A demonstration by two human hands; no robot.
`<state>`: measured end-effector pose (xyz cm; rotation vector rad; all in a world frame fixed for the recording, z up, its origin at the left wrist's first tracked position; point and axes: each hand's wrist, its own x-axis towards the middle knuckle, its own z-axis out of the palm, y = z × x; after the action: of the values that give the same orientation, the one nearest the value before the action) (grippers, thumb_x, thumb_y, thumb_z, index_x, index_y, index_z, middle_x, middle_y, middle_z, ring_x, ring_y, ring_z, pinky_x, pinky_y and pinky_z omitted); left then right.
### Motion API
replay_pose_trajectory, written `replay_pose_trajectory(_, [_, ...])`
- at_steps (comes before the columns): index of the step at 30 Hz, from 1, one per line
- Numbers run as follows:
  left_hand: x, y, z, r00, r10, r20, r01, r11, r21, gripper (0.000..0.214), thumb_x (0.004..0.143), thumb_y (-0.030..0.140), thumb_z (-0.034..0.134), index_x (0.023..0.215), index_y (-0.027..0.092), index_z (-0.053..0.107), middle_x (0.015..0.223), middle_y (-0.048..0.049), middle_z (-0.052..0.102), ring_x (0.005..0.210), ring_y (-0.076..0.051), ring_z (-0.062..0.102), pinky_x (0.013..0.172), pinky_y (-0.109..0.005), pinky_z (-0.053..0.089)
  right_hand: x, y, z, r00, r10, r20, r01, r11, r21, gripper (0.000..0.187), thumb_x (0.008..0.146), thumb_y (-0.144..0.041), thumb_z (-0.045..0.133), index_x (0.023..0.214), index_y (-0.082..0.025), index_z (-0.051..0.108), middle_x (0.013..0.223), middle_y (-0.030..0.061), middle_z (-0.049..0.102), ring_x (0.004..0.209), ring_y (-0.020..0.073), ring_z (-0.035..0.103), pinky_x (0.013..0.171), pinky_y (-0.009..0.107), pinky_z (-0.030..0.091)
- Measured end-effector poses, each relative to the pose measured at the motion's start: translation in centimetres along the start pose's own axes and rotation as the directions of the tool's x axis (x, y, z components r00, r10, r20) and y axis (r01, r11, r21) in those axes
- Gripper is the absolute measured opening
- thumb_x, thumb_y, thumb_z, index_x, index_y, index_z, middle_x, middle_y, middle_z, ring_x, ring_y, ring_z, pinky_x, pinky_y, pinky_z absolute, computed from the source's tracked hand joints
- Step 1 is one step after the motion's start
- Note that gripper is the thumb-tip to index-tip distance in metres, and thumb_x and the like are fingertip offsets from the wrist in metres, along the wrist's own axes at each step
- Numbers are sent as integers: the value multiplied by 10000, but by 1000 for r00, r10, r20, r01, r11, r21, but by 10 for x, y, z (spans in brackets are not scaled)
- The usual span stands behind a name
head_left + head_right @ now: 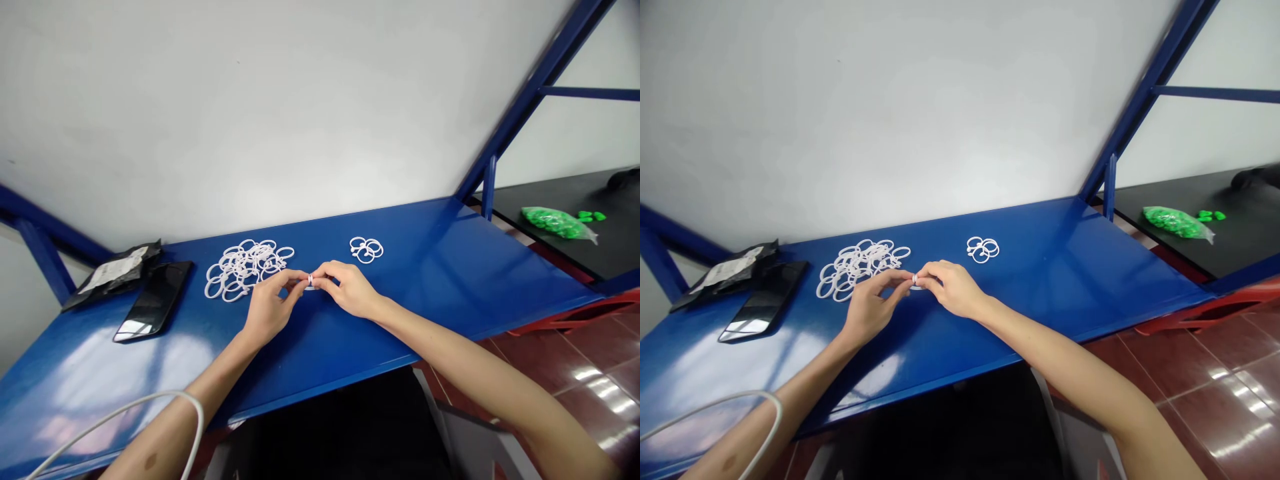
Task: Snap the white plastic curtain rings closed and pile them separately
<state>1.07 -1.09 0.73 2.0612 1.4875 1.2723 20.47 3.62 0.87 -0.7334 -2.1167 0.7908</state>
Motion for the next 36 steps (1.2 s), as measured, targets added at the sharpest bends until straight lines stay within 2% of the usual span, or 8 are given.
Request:
replay_pose_trajectory(5, [-3,1,2,997,75,-31,-74,997,21,102,940,278,631,949,220,714,688,29,718,566,-118,666,592,-228,522,-3,1,1,995,-101,12,102,991,-89,150,1027,-225,543,976,-218,683,946,26,751,887,184,636,842,320,500])
replay_pose_trajectory(13, [-5,-1,5,977,209,-44,-205,974,93,140,966,250,604,854,205,673,682,28,689,546,-90,615,558,-200,482,-4,10,0,993,-108,54,114,985,-129,157,1030,-209,526,984,-209,677,954,36,743,890,190,612,819,322,493])
replay_pose_trajectory(19, [-7,-11,10,969,247,16,-247,960,131,157,983,256,578,871,205,676,746,11,722,602,-98,647,613,-203,506,-4,14,-3,984,-113,135,139,969,-202,176,1033,-194,511,963,-206,672,927,37,733,874,191,592,801,314,474])
replay_pose_trajectory(23, [-1,-16,5,960,267,86,-278,945,173,156,991,258,563,929,204,695,809,-1,750,637,-106,667,619,-206,512,0,11,-2,983,-32,183,78,964,-254,161,1032,-220,526,961,-205,671,911,40,717,884,192,594,783,307,464])
replay_pose_trajectory(27, [16,-27,-12,950,301,82,-310,879,363,194,990,295,548,1058,219,714,969,-50,769,886,-198,695,821,-319,547,9,10,-4,996,4,92,20,965,-263,154,1029,-306,563,1000,-206,676,971,45,735,939,201,600,840,326,474])
replay_pose_trajectory(29, [23,-39,-24,960,279,26,-252,822,510,250,988,281,516,1141,210,701,1081,-88,758,1025,-261,655,945,-414,511,13,15,-12,1000,-2,3,3,937,-349,168,1022,-322,575,992,-202,688,992,60,745,978,223,589,874,352,472])
replay_pose_trajectory(32, [27,-65,-39,984,166,-71,-76,738,670,308,947,274,519,1183,182,695,1203,-143,712,1118,-335,586,975,-498,470,14,28,-31,987,26,-161,-111,828,-549,192,1024,-306,559,997,-189,708,1008,96,746,1016,274,557,877,402,467])
replay_pose_trajectory(36, [26,-90,-46,998,6,-69,47,686,726,274,921,302,550,1092,182,728,1220,-163,688,1171,-394,515,908,-523,459,11,46,-51,954,84,-288,-274,634,-723,206,1002,-275,566,1029,-159,734,1053,150,715,1013,327,531,833,449,469])
